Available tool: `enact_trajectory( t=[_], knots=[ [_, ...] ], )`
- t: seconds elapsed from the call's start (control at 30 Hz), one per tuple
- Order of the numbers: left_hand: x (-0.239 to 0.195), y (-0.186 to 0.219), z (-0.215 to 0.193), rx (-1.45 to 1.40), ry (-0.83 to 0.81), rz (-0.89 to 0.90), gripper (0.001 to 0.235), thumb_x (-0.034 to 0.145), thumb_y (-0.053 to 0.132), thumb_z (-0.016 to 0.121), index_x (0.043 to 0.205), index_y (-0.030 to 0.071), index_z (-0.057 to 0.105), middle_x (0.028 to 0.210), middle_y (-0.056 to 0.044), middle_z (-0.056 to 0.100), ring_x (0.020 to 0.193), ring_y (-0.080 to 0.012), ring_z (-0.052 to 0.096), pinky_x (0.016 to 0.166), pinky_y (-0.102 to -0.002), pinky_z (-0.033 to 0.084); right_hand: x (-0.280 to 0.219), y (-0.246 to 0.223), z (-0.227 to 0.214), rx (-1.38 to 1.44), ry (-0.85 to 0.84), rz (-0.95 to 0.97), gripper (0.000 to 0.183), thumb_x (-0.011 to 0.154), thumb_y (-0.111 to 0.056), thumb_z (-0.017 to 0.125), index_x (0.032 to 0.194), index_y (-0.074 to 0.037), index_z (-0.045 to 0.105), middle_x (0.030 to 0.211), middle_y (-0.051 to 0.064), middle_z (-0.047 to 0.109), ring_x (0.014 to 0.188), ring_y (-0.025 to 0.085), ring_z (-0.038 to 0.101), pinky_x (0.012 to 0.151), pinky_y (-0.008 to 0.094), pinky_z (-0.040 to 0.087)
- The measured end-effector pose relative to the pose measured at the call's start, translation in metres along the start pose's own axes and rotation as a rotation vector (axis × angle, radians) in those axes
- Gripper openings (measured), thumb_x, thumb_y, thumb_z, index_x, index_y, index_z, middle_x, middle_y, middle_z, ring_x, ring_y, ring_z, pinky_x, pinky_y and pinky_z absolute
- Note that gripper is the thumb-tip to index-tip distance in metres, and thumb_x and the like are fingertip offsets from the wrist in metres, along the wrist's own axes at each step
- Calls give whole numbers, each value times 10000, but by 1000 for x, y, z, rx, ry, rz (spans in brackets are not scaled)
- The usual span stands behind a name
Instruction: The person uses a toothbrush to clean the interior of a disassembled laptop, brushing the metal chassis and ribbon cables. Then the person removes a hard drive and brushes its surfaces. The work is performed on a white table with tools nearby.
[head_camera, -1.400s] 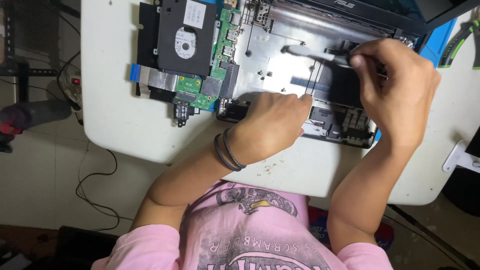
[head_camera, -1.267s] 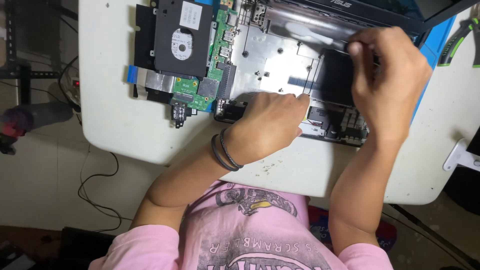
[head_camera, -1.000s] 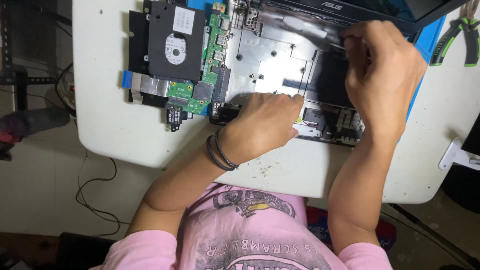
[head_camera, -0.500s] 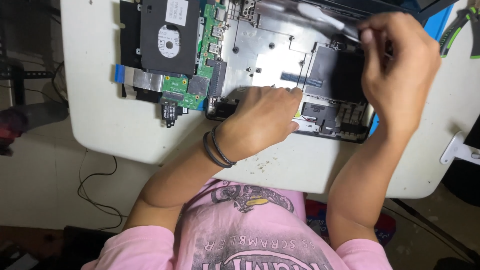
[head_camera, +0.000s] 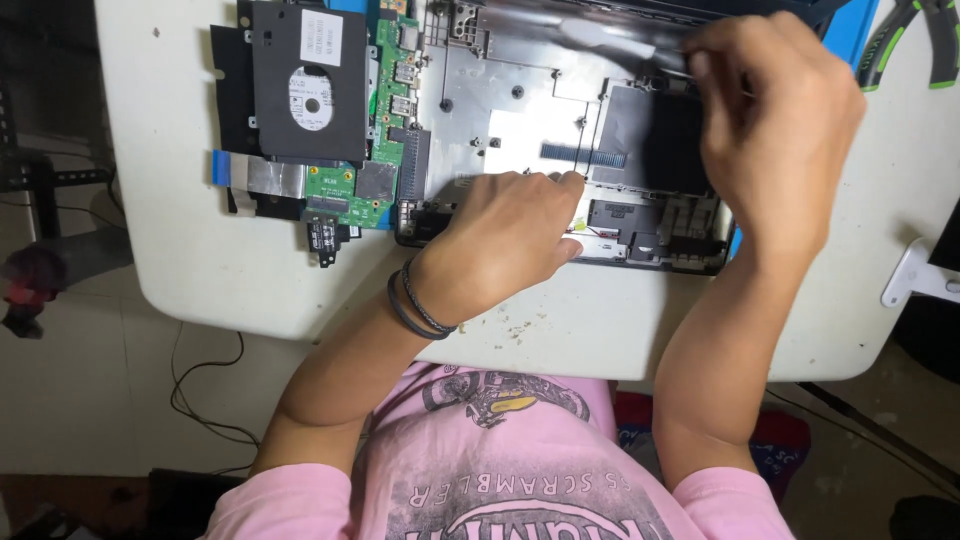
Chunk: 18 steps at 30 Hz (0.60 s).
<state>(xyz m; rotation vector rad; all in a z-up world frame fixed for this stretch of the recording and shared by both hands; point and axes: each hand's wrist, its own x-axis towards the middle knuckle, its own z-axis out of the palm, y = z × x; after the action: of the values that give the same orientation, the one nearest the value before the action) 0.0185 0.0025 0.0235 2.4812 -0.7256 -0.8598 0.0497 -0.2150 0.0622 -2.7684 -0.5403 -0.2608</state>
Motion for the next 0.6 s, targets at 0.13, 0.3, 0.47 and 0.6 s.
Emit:
enact_trajectory(
  t=[0.13, 0.3, 0.47, 0.6],
  knots=[
    [-1, -2, -1, 13, 27, 23, 366, 930, 397, 757, 1028, 98, 570, 864, -143, 732, 818, -464, 708, 638, -558, 517, -7, 7, -11, -90, -124, 46, 56, 1149, -59, 778, 1143, -112, 760, 945, 59, 657, 779, 311, 617, 598, 439, 388],
    [-2, 0, -4, -7, -8, 14, 324, 970, 367, 717, 1039, 89, 566, 857, -127, 720, 816, -437, 706, 638, -539, 521, -27, 28, -19, 34, -104, 161, 141, 1180, 28, 737, 1232, -77, 816, 1030, 85, 684, 865, 262, 605, 774, 396, 424],
    [-3, 0, -5, 4, -1, 25, 345, 951, 370, 736, 1032, 84, 561, 850, -135, 720, 789, -437, 703, 628, -544, 515, -11, 17, -14, 119, -178, 22, 94, 1109, 48, 728, 1138, -32, 769, 1119, 105, 753, 957, 290, 681, 802, 399, 468],
    [-5, 0, -4, -9, 15, 32, 340, 956, 369, 739, 1049, 85, 577, 864, -119, 725, 792, -421, 714, 650, -545, 521, -11, 10, -20, 239, -241, 56, 107, 1111, 24, 670, 1122, -12, 770, 1088, 112, 756, 978, 290, 682, 831, 398, 464]
  ],
)
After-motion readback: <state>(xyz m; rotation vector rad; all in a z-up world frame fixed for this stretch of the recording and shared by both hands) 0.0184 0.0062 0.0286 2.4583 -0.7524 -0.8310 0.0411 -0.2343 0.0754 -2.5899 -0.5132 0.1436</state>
